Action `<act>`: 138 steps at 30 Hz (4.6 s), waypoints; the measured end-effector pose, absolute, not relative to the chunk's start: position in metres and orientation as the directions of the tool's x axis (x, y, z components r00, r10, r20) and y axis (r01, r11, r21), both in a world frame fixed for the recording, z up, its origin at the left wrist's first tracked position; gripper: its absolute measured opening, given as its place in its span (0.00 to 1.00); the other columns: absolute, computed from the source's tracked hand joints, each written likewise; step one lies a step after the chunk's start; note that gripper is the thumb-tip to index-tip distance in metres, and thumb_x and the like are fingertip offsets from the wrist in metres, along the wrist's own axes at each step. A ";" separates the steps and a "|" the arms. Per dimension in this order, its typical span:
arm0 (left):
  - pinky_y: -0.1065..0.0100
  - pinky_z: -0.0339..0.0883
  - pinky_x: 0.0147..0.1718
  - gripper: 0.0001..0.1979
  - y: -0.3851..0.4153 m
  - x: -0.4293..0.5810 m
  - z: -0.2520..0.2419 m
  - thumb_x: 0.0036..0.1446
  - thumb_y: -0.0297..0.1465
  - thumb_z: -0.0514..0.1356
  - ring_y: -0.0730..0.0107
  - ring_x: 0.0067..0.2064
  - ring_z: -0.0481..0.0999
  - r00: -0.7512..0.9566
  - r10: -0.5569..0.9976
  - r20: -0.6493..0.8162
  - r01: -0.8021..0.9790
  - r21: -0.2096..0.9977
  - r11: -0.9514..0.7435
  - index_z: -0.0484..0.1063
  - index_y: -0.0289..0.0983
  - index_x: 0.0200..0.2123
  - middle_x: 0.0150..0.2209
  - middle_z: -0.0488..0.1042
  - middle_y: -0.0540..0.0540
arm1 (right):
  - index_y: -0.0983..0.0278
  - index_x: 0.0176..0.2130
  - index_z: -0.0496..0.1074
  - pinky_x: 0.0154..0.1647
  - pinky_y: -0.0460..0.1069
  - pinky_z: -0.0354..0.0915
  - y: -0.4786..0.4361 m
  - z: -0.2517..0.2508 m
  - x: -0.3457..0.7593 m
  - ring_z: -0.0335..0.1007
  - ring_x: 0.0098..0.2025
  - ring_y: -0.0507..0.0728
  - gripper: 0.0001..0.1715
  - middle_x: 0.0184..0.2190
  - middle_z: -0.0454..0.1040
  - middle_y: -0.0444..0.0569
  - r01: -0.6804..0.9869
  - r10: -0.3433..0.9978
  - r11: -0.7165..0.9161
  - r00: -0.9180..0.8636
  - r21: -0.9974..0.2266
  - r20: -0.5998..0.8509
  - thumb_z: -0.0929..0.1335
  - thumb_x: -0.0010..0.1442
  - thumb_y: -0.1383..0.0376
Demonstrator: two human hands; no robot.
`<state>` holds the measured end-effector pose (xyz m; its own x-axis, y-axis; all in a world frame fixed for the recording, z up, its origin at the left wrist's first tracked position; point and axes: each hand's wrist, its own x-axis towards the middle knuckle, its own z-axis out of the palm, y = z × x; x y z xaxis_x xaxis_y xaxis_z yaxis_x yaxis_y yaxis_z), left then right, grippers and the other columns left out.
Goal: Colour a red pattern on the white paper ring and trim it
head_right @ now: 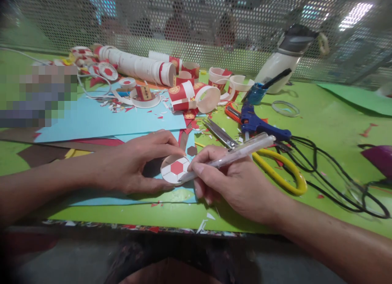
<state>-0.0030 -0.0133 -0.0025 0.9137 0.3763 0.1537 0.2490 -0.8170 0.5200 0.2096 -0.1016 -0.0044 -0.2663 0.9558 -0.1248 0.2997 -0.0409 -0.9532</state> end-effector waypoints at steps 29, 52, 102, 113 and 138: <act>0.65 0.63 0.44 0.12 -0.015 -0.005 -0.005 0.55 0.35 0.59 0.65 0.44 0.67 0.917 0.348 0.194 0.214 0.496 -0.841 0.72 0.38 0.42 0.42 0.67 0.44 | 0.64 0.33 0.69 0.20 0.43 0.64 -0.096 -0.003 0.207 0.67 0.20 0.49 0.13 0.21 0.72 0.43 0.310 0.971 -0.035 -0.215 -0.950 -0.106 0.65 0.64 0.57; 0.61 0.65 0.43 0.15 -0.017 -0.005 -0.005 0.52 0.33 0.61 0.60 0.44 0.68 0.911 0.334 0.241 0.218 0.406 -0.888 0.70 0.38 0.44 0.44 0.68 0.41 | 0.63 0.30 0.69 0.19 0.45 0.62 -0.098 0.000 0.208 0.65 0.18 0.49 0.14 0.19 0.72 0.43 0.376 0.962 -0.006 -0.251 -0.927 -0.108 0.65 0.64 0.57; 0.56 0.65 0.53 0.24 -0.032 0.001 -0.008 0.57 0.29 0.58 0.59 0.55 0.65 0.756 0.258 0.601 0.111 0.271 -0.956 0.56 0.37 0.56 0.52 0.67 0.38 | 0.60 0.38 0.70 0.29 0.45 0.68 -0.094 -0.005 0.205 0.72 0.28 0.50 0.15 0.30 0.76 0.42 0.095 0.995 0.076 -0.069 -0.993 0.069 0.75 0.51 0.63; 0.62 0.65 0.52 0.25 -0.024 -0.005 -0.005 0.58 0.36 0.60 0.63 0.54 0.70 0.877 0.280 0.391 0.060 0.488 -0.870 0.60 0.40 0.57 0.53 0.71 0.41 | 0.62 0.35 0.72 0.24 0.44 0.65 -0.094 -0.003 0.210 0.69 0.24 0.50 0.08 0.26 0.74 0.42 0.205 0.996 0.078 -0.064 -0.976 0.066 0.72 0.56 0.61; 0.62 0.66 0.52 0.25 -0.028 -0.002 -0.006 0.57 0.32 0.59 0.63 0.54 0.67 0.839 0.309 0.447 0.136 0.378 -0.916 0.57 0.38 0.58 0.51 0.68 0.40 | 0.61 0.37 0.69 0.33 0.48 0.72 -0.099 -0.007 0.209 0.76 0.29 0.53 0.12 0.28 0.77 0.44 0.143 0.987 0.002 -0.160 -0.990 -0.021 0.73 0.55 0.61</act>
<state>-0.0021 -0.0277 -0.0064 0.8391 0.3092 0.4475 0.1359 -0.9158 0.3779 0.2092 -0.0990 -0.0069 -0.1600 0.9869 -0.0214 0.1428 0.0017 -0.9897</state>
